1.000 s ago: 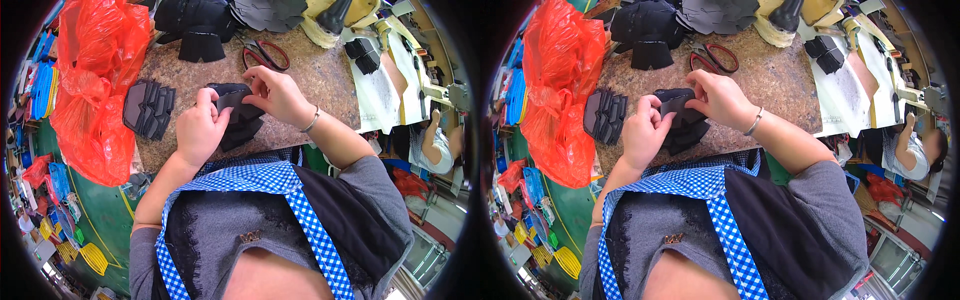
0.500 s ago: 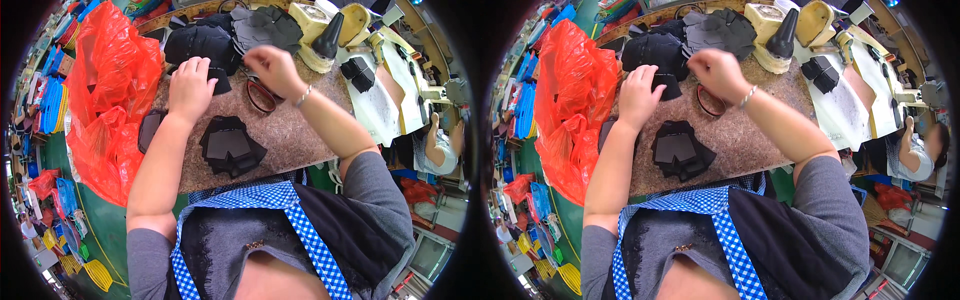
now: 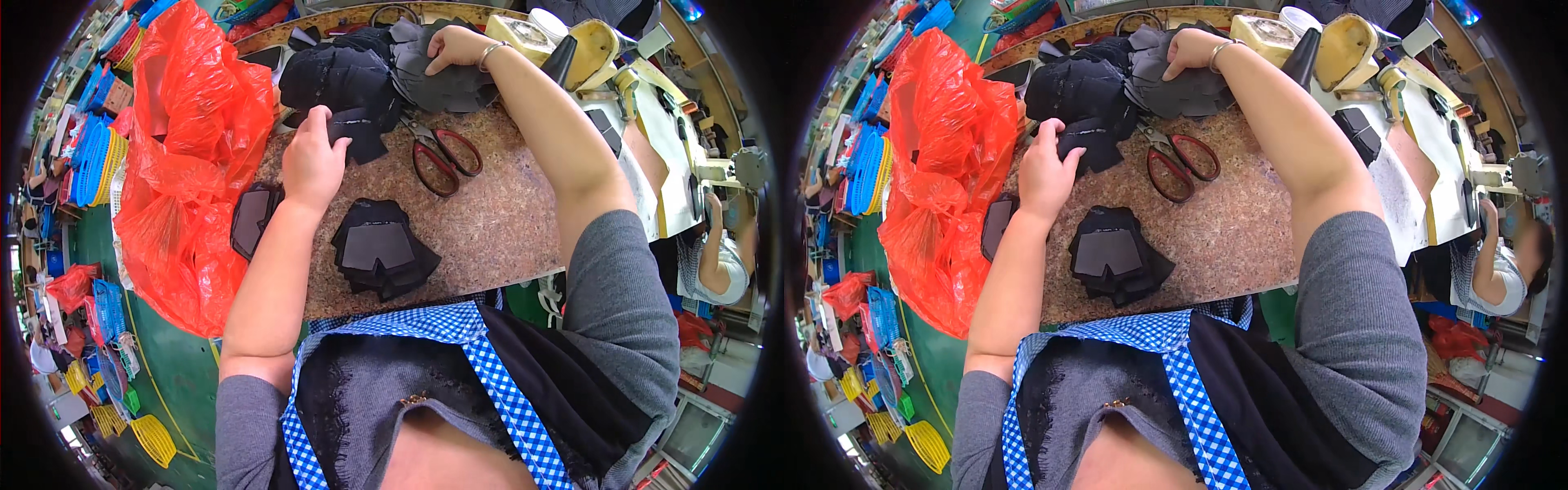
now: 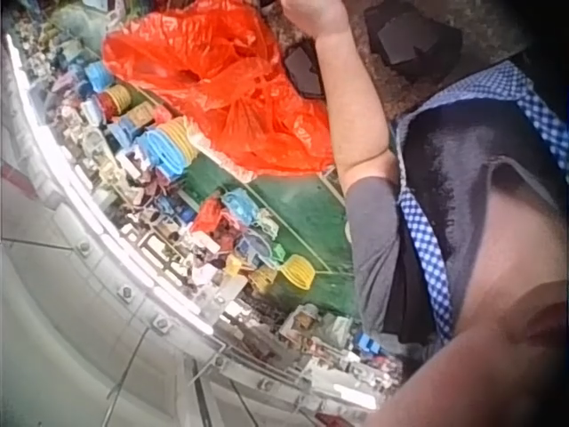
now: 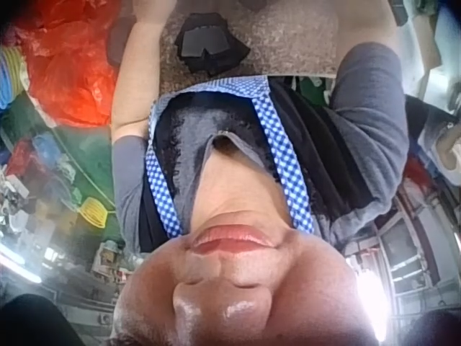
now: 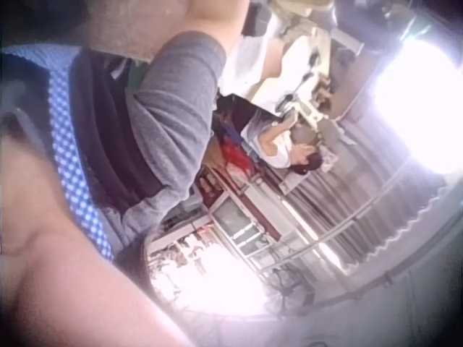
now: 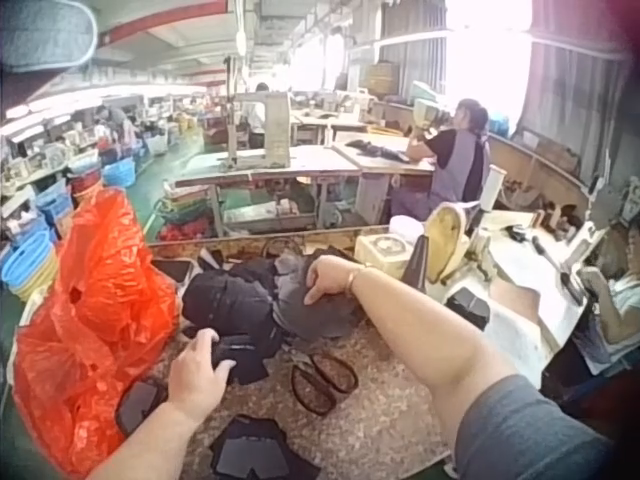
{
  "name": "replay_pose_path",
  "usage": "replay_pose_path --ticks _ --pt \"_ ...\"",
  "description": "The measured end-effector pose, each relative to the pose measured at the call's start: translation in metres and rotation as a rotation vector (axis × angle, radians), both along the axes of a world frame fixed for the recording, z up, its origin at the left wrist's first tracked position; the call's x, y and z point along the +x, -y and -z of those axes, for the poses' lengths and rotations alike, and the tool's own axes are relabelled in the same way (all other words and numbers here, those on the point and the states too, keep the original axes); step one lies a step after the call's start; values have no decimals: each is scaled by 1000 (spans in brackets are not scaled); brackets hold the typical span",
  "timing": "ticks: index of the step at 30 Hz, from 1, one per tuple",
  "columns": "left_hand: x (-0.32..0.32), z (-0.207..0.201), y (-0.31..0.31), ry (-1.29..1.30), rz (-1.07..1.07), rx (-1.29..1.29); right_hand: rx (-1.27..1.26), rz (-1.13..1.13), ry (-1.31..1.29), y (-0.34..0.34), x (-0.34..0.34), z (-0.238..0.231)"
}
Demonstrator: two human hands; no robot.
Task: Sorting and stacking cut-out shoe upper components at a factory workbench.
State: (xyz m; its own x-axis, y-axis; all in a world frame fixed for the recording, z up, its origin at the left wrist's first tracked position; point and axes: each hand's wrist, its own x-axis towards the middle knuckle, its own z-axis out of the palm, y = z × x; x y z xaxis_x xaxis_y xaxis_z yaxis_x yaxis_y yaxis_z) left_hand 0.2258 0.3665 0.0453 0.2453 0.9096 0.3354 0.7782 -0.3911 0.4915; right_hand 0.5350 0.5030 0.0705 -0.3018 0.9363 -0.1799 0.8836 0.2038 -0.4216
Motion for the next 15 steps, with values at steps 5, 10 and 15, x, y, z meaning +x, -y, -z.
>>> replay_pose_path --ticks 5,10,15 --pt "-5 -43 48 875 317 -479 -16 -118 19 -2 4 2" --pt "-18 -19 108 208 294 -434 -23 -30 124 -2 -1 0" --pt "-23 -27 109 292 194 -145 240 -121 -23 20 4 17"
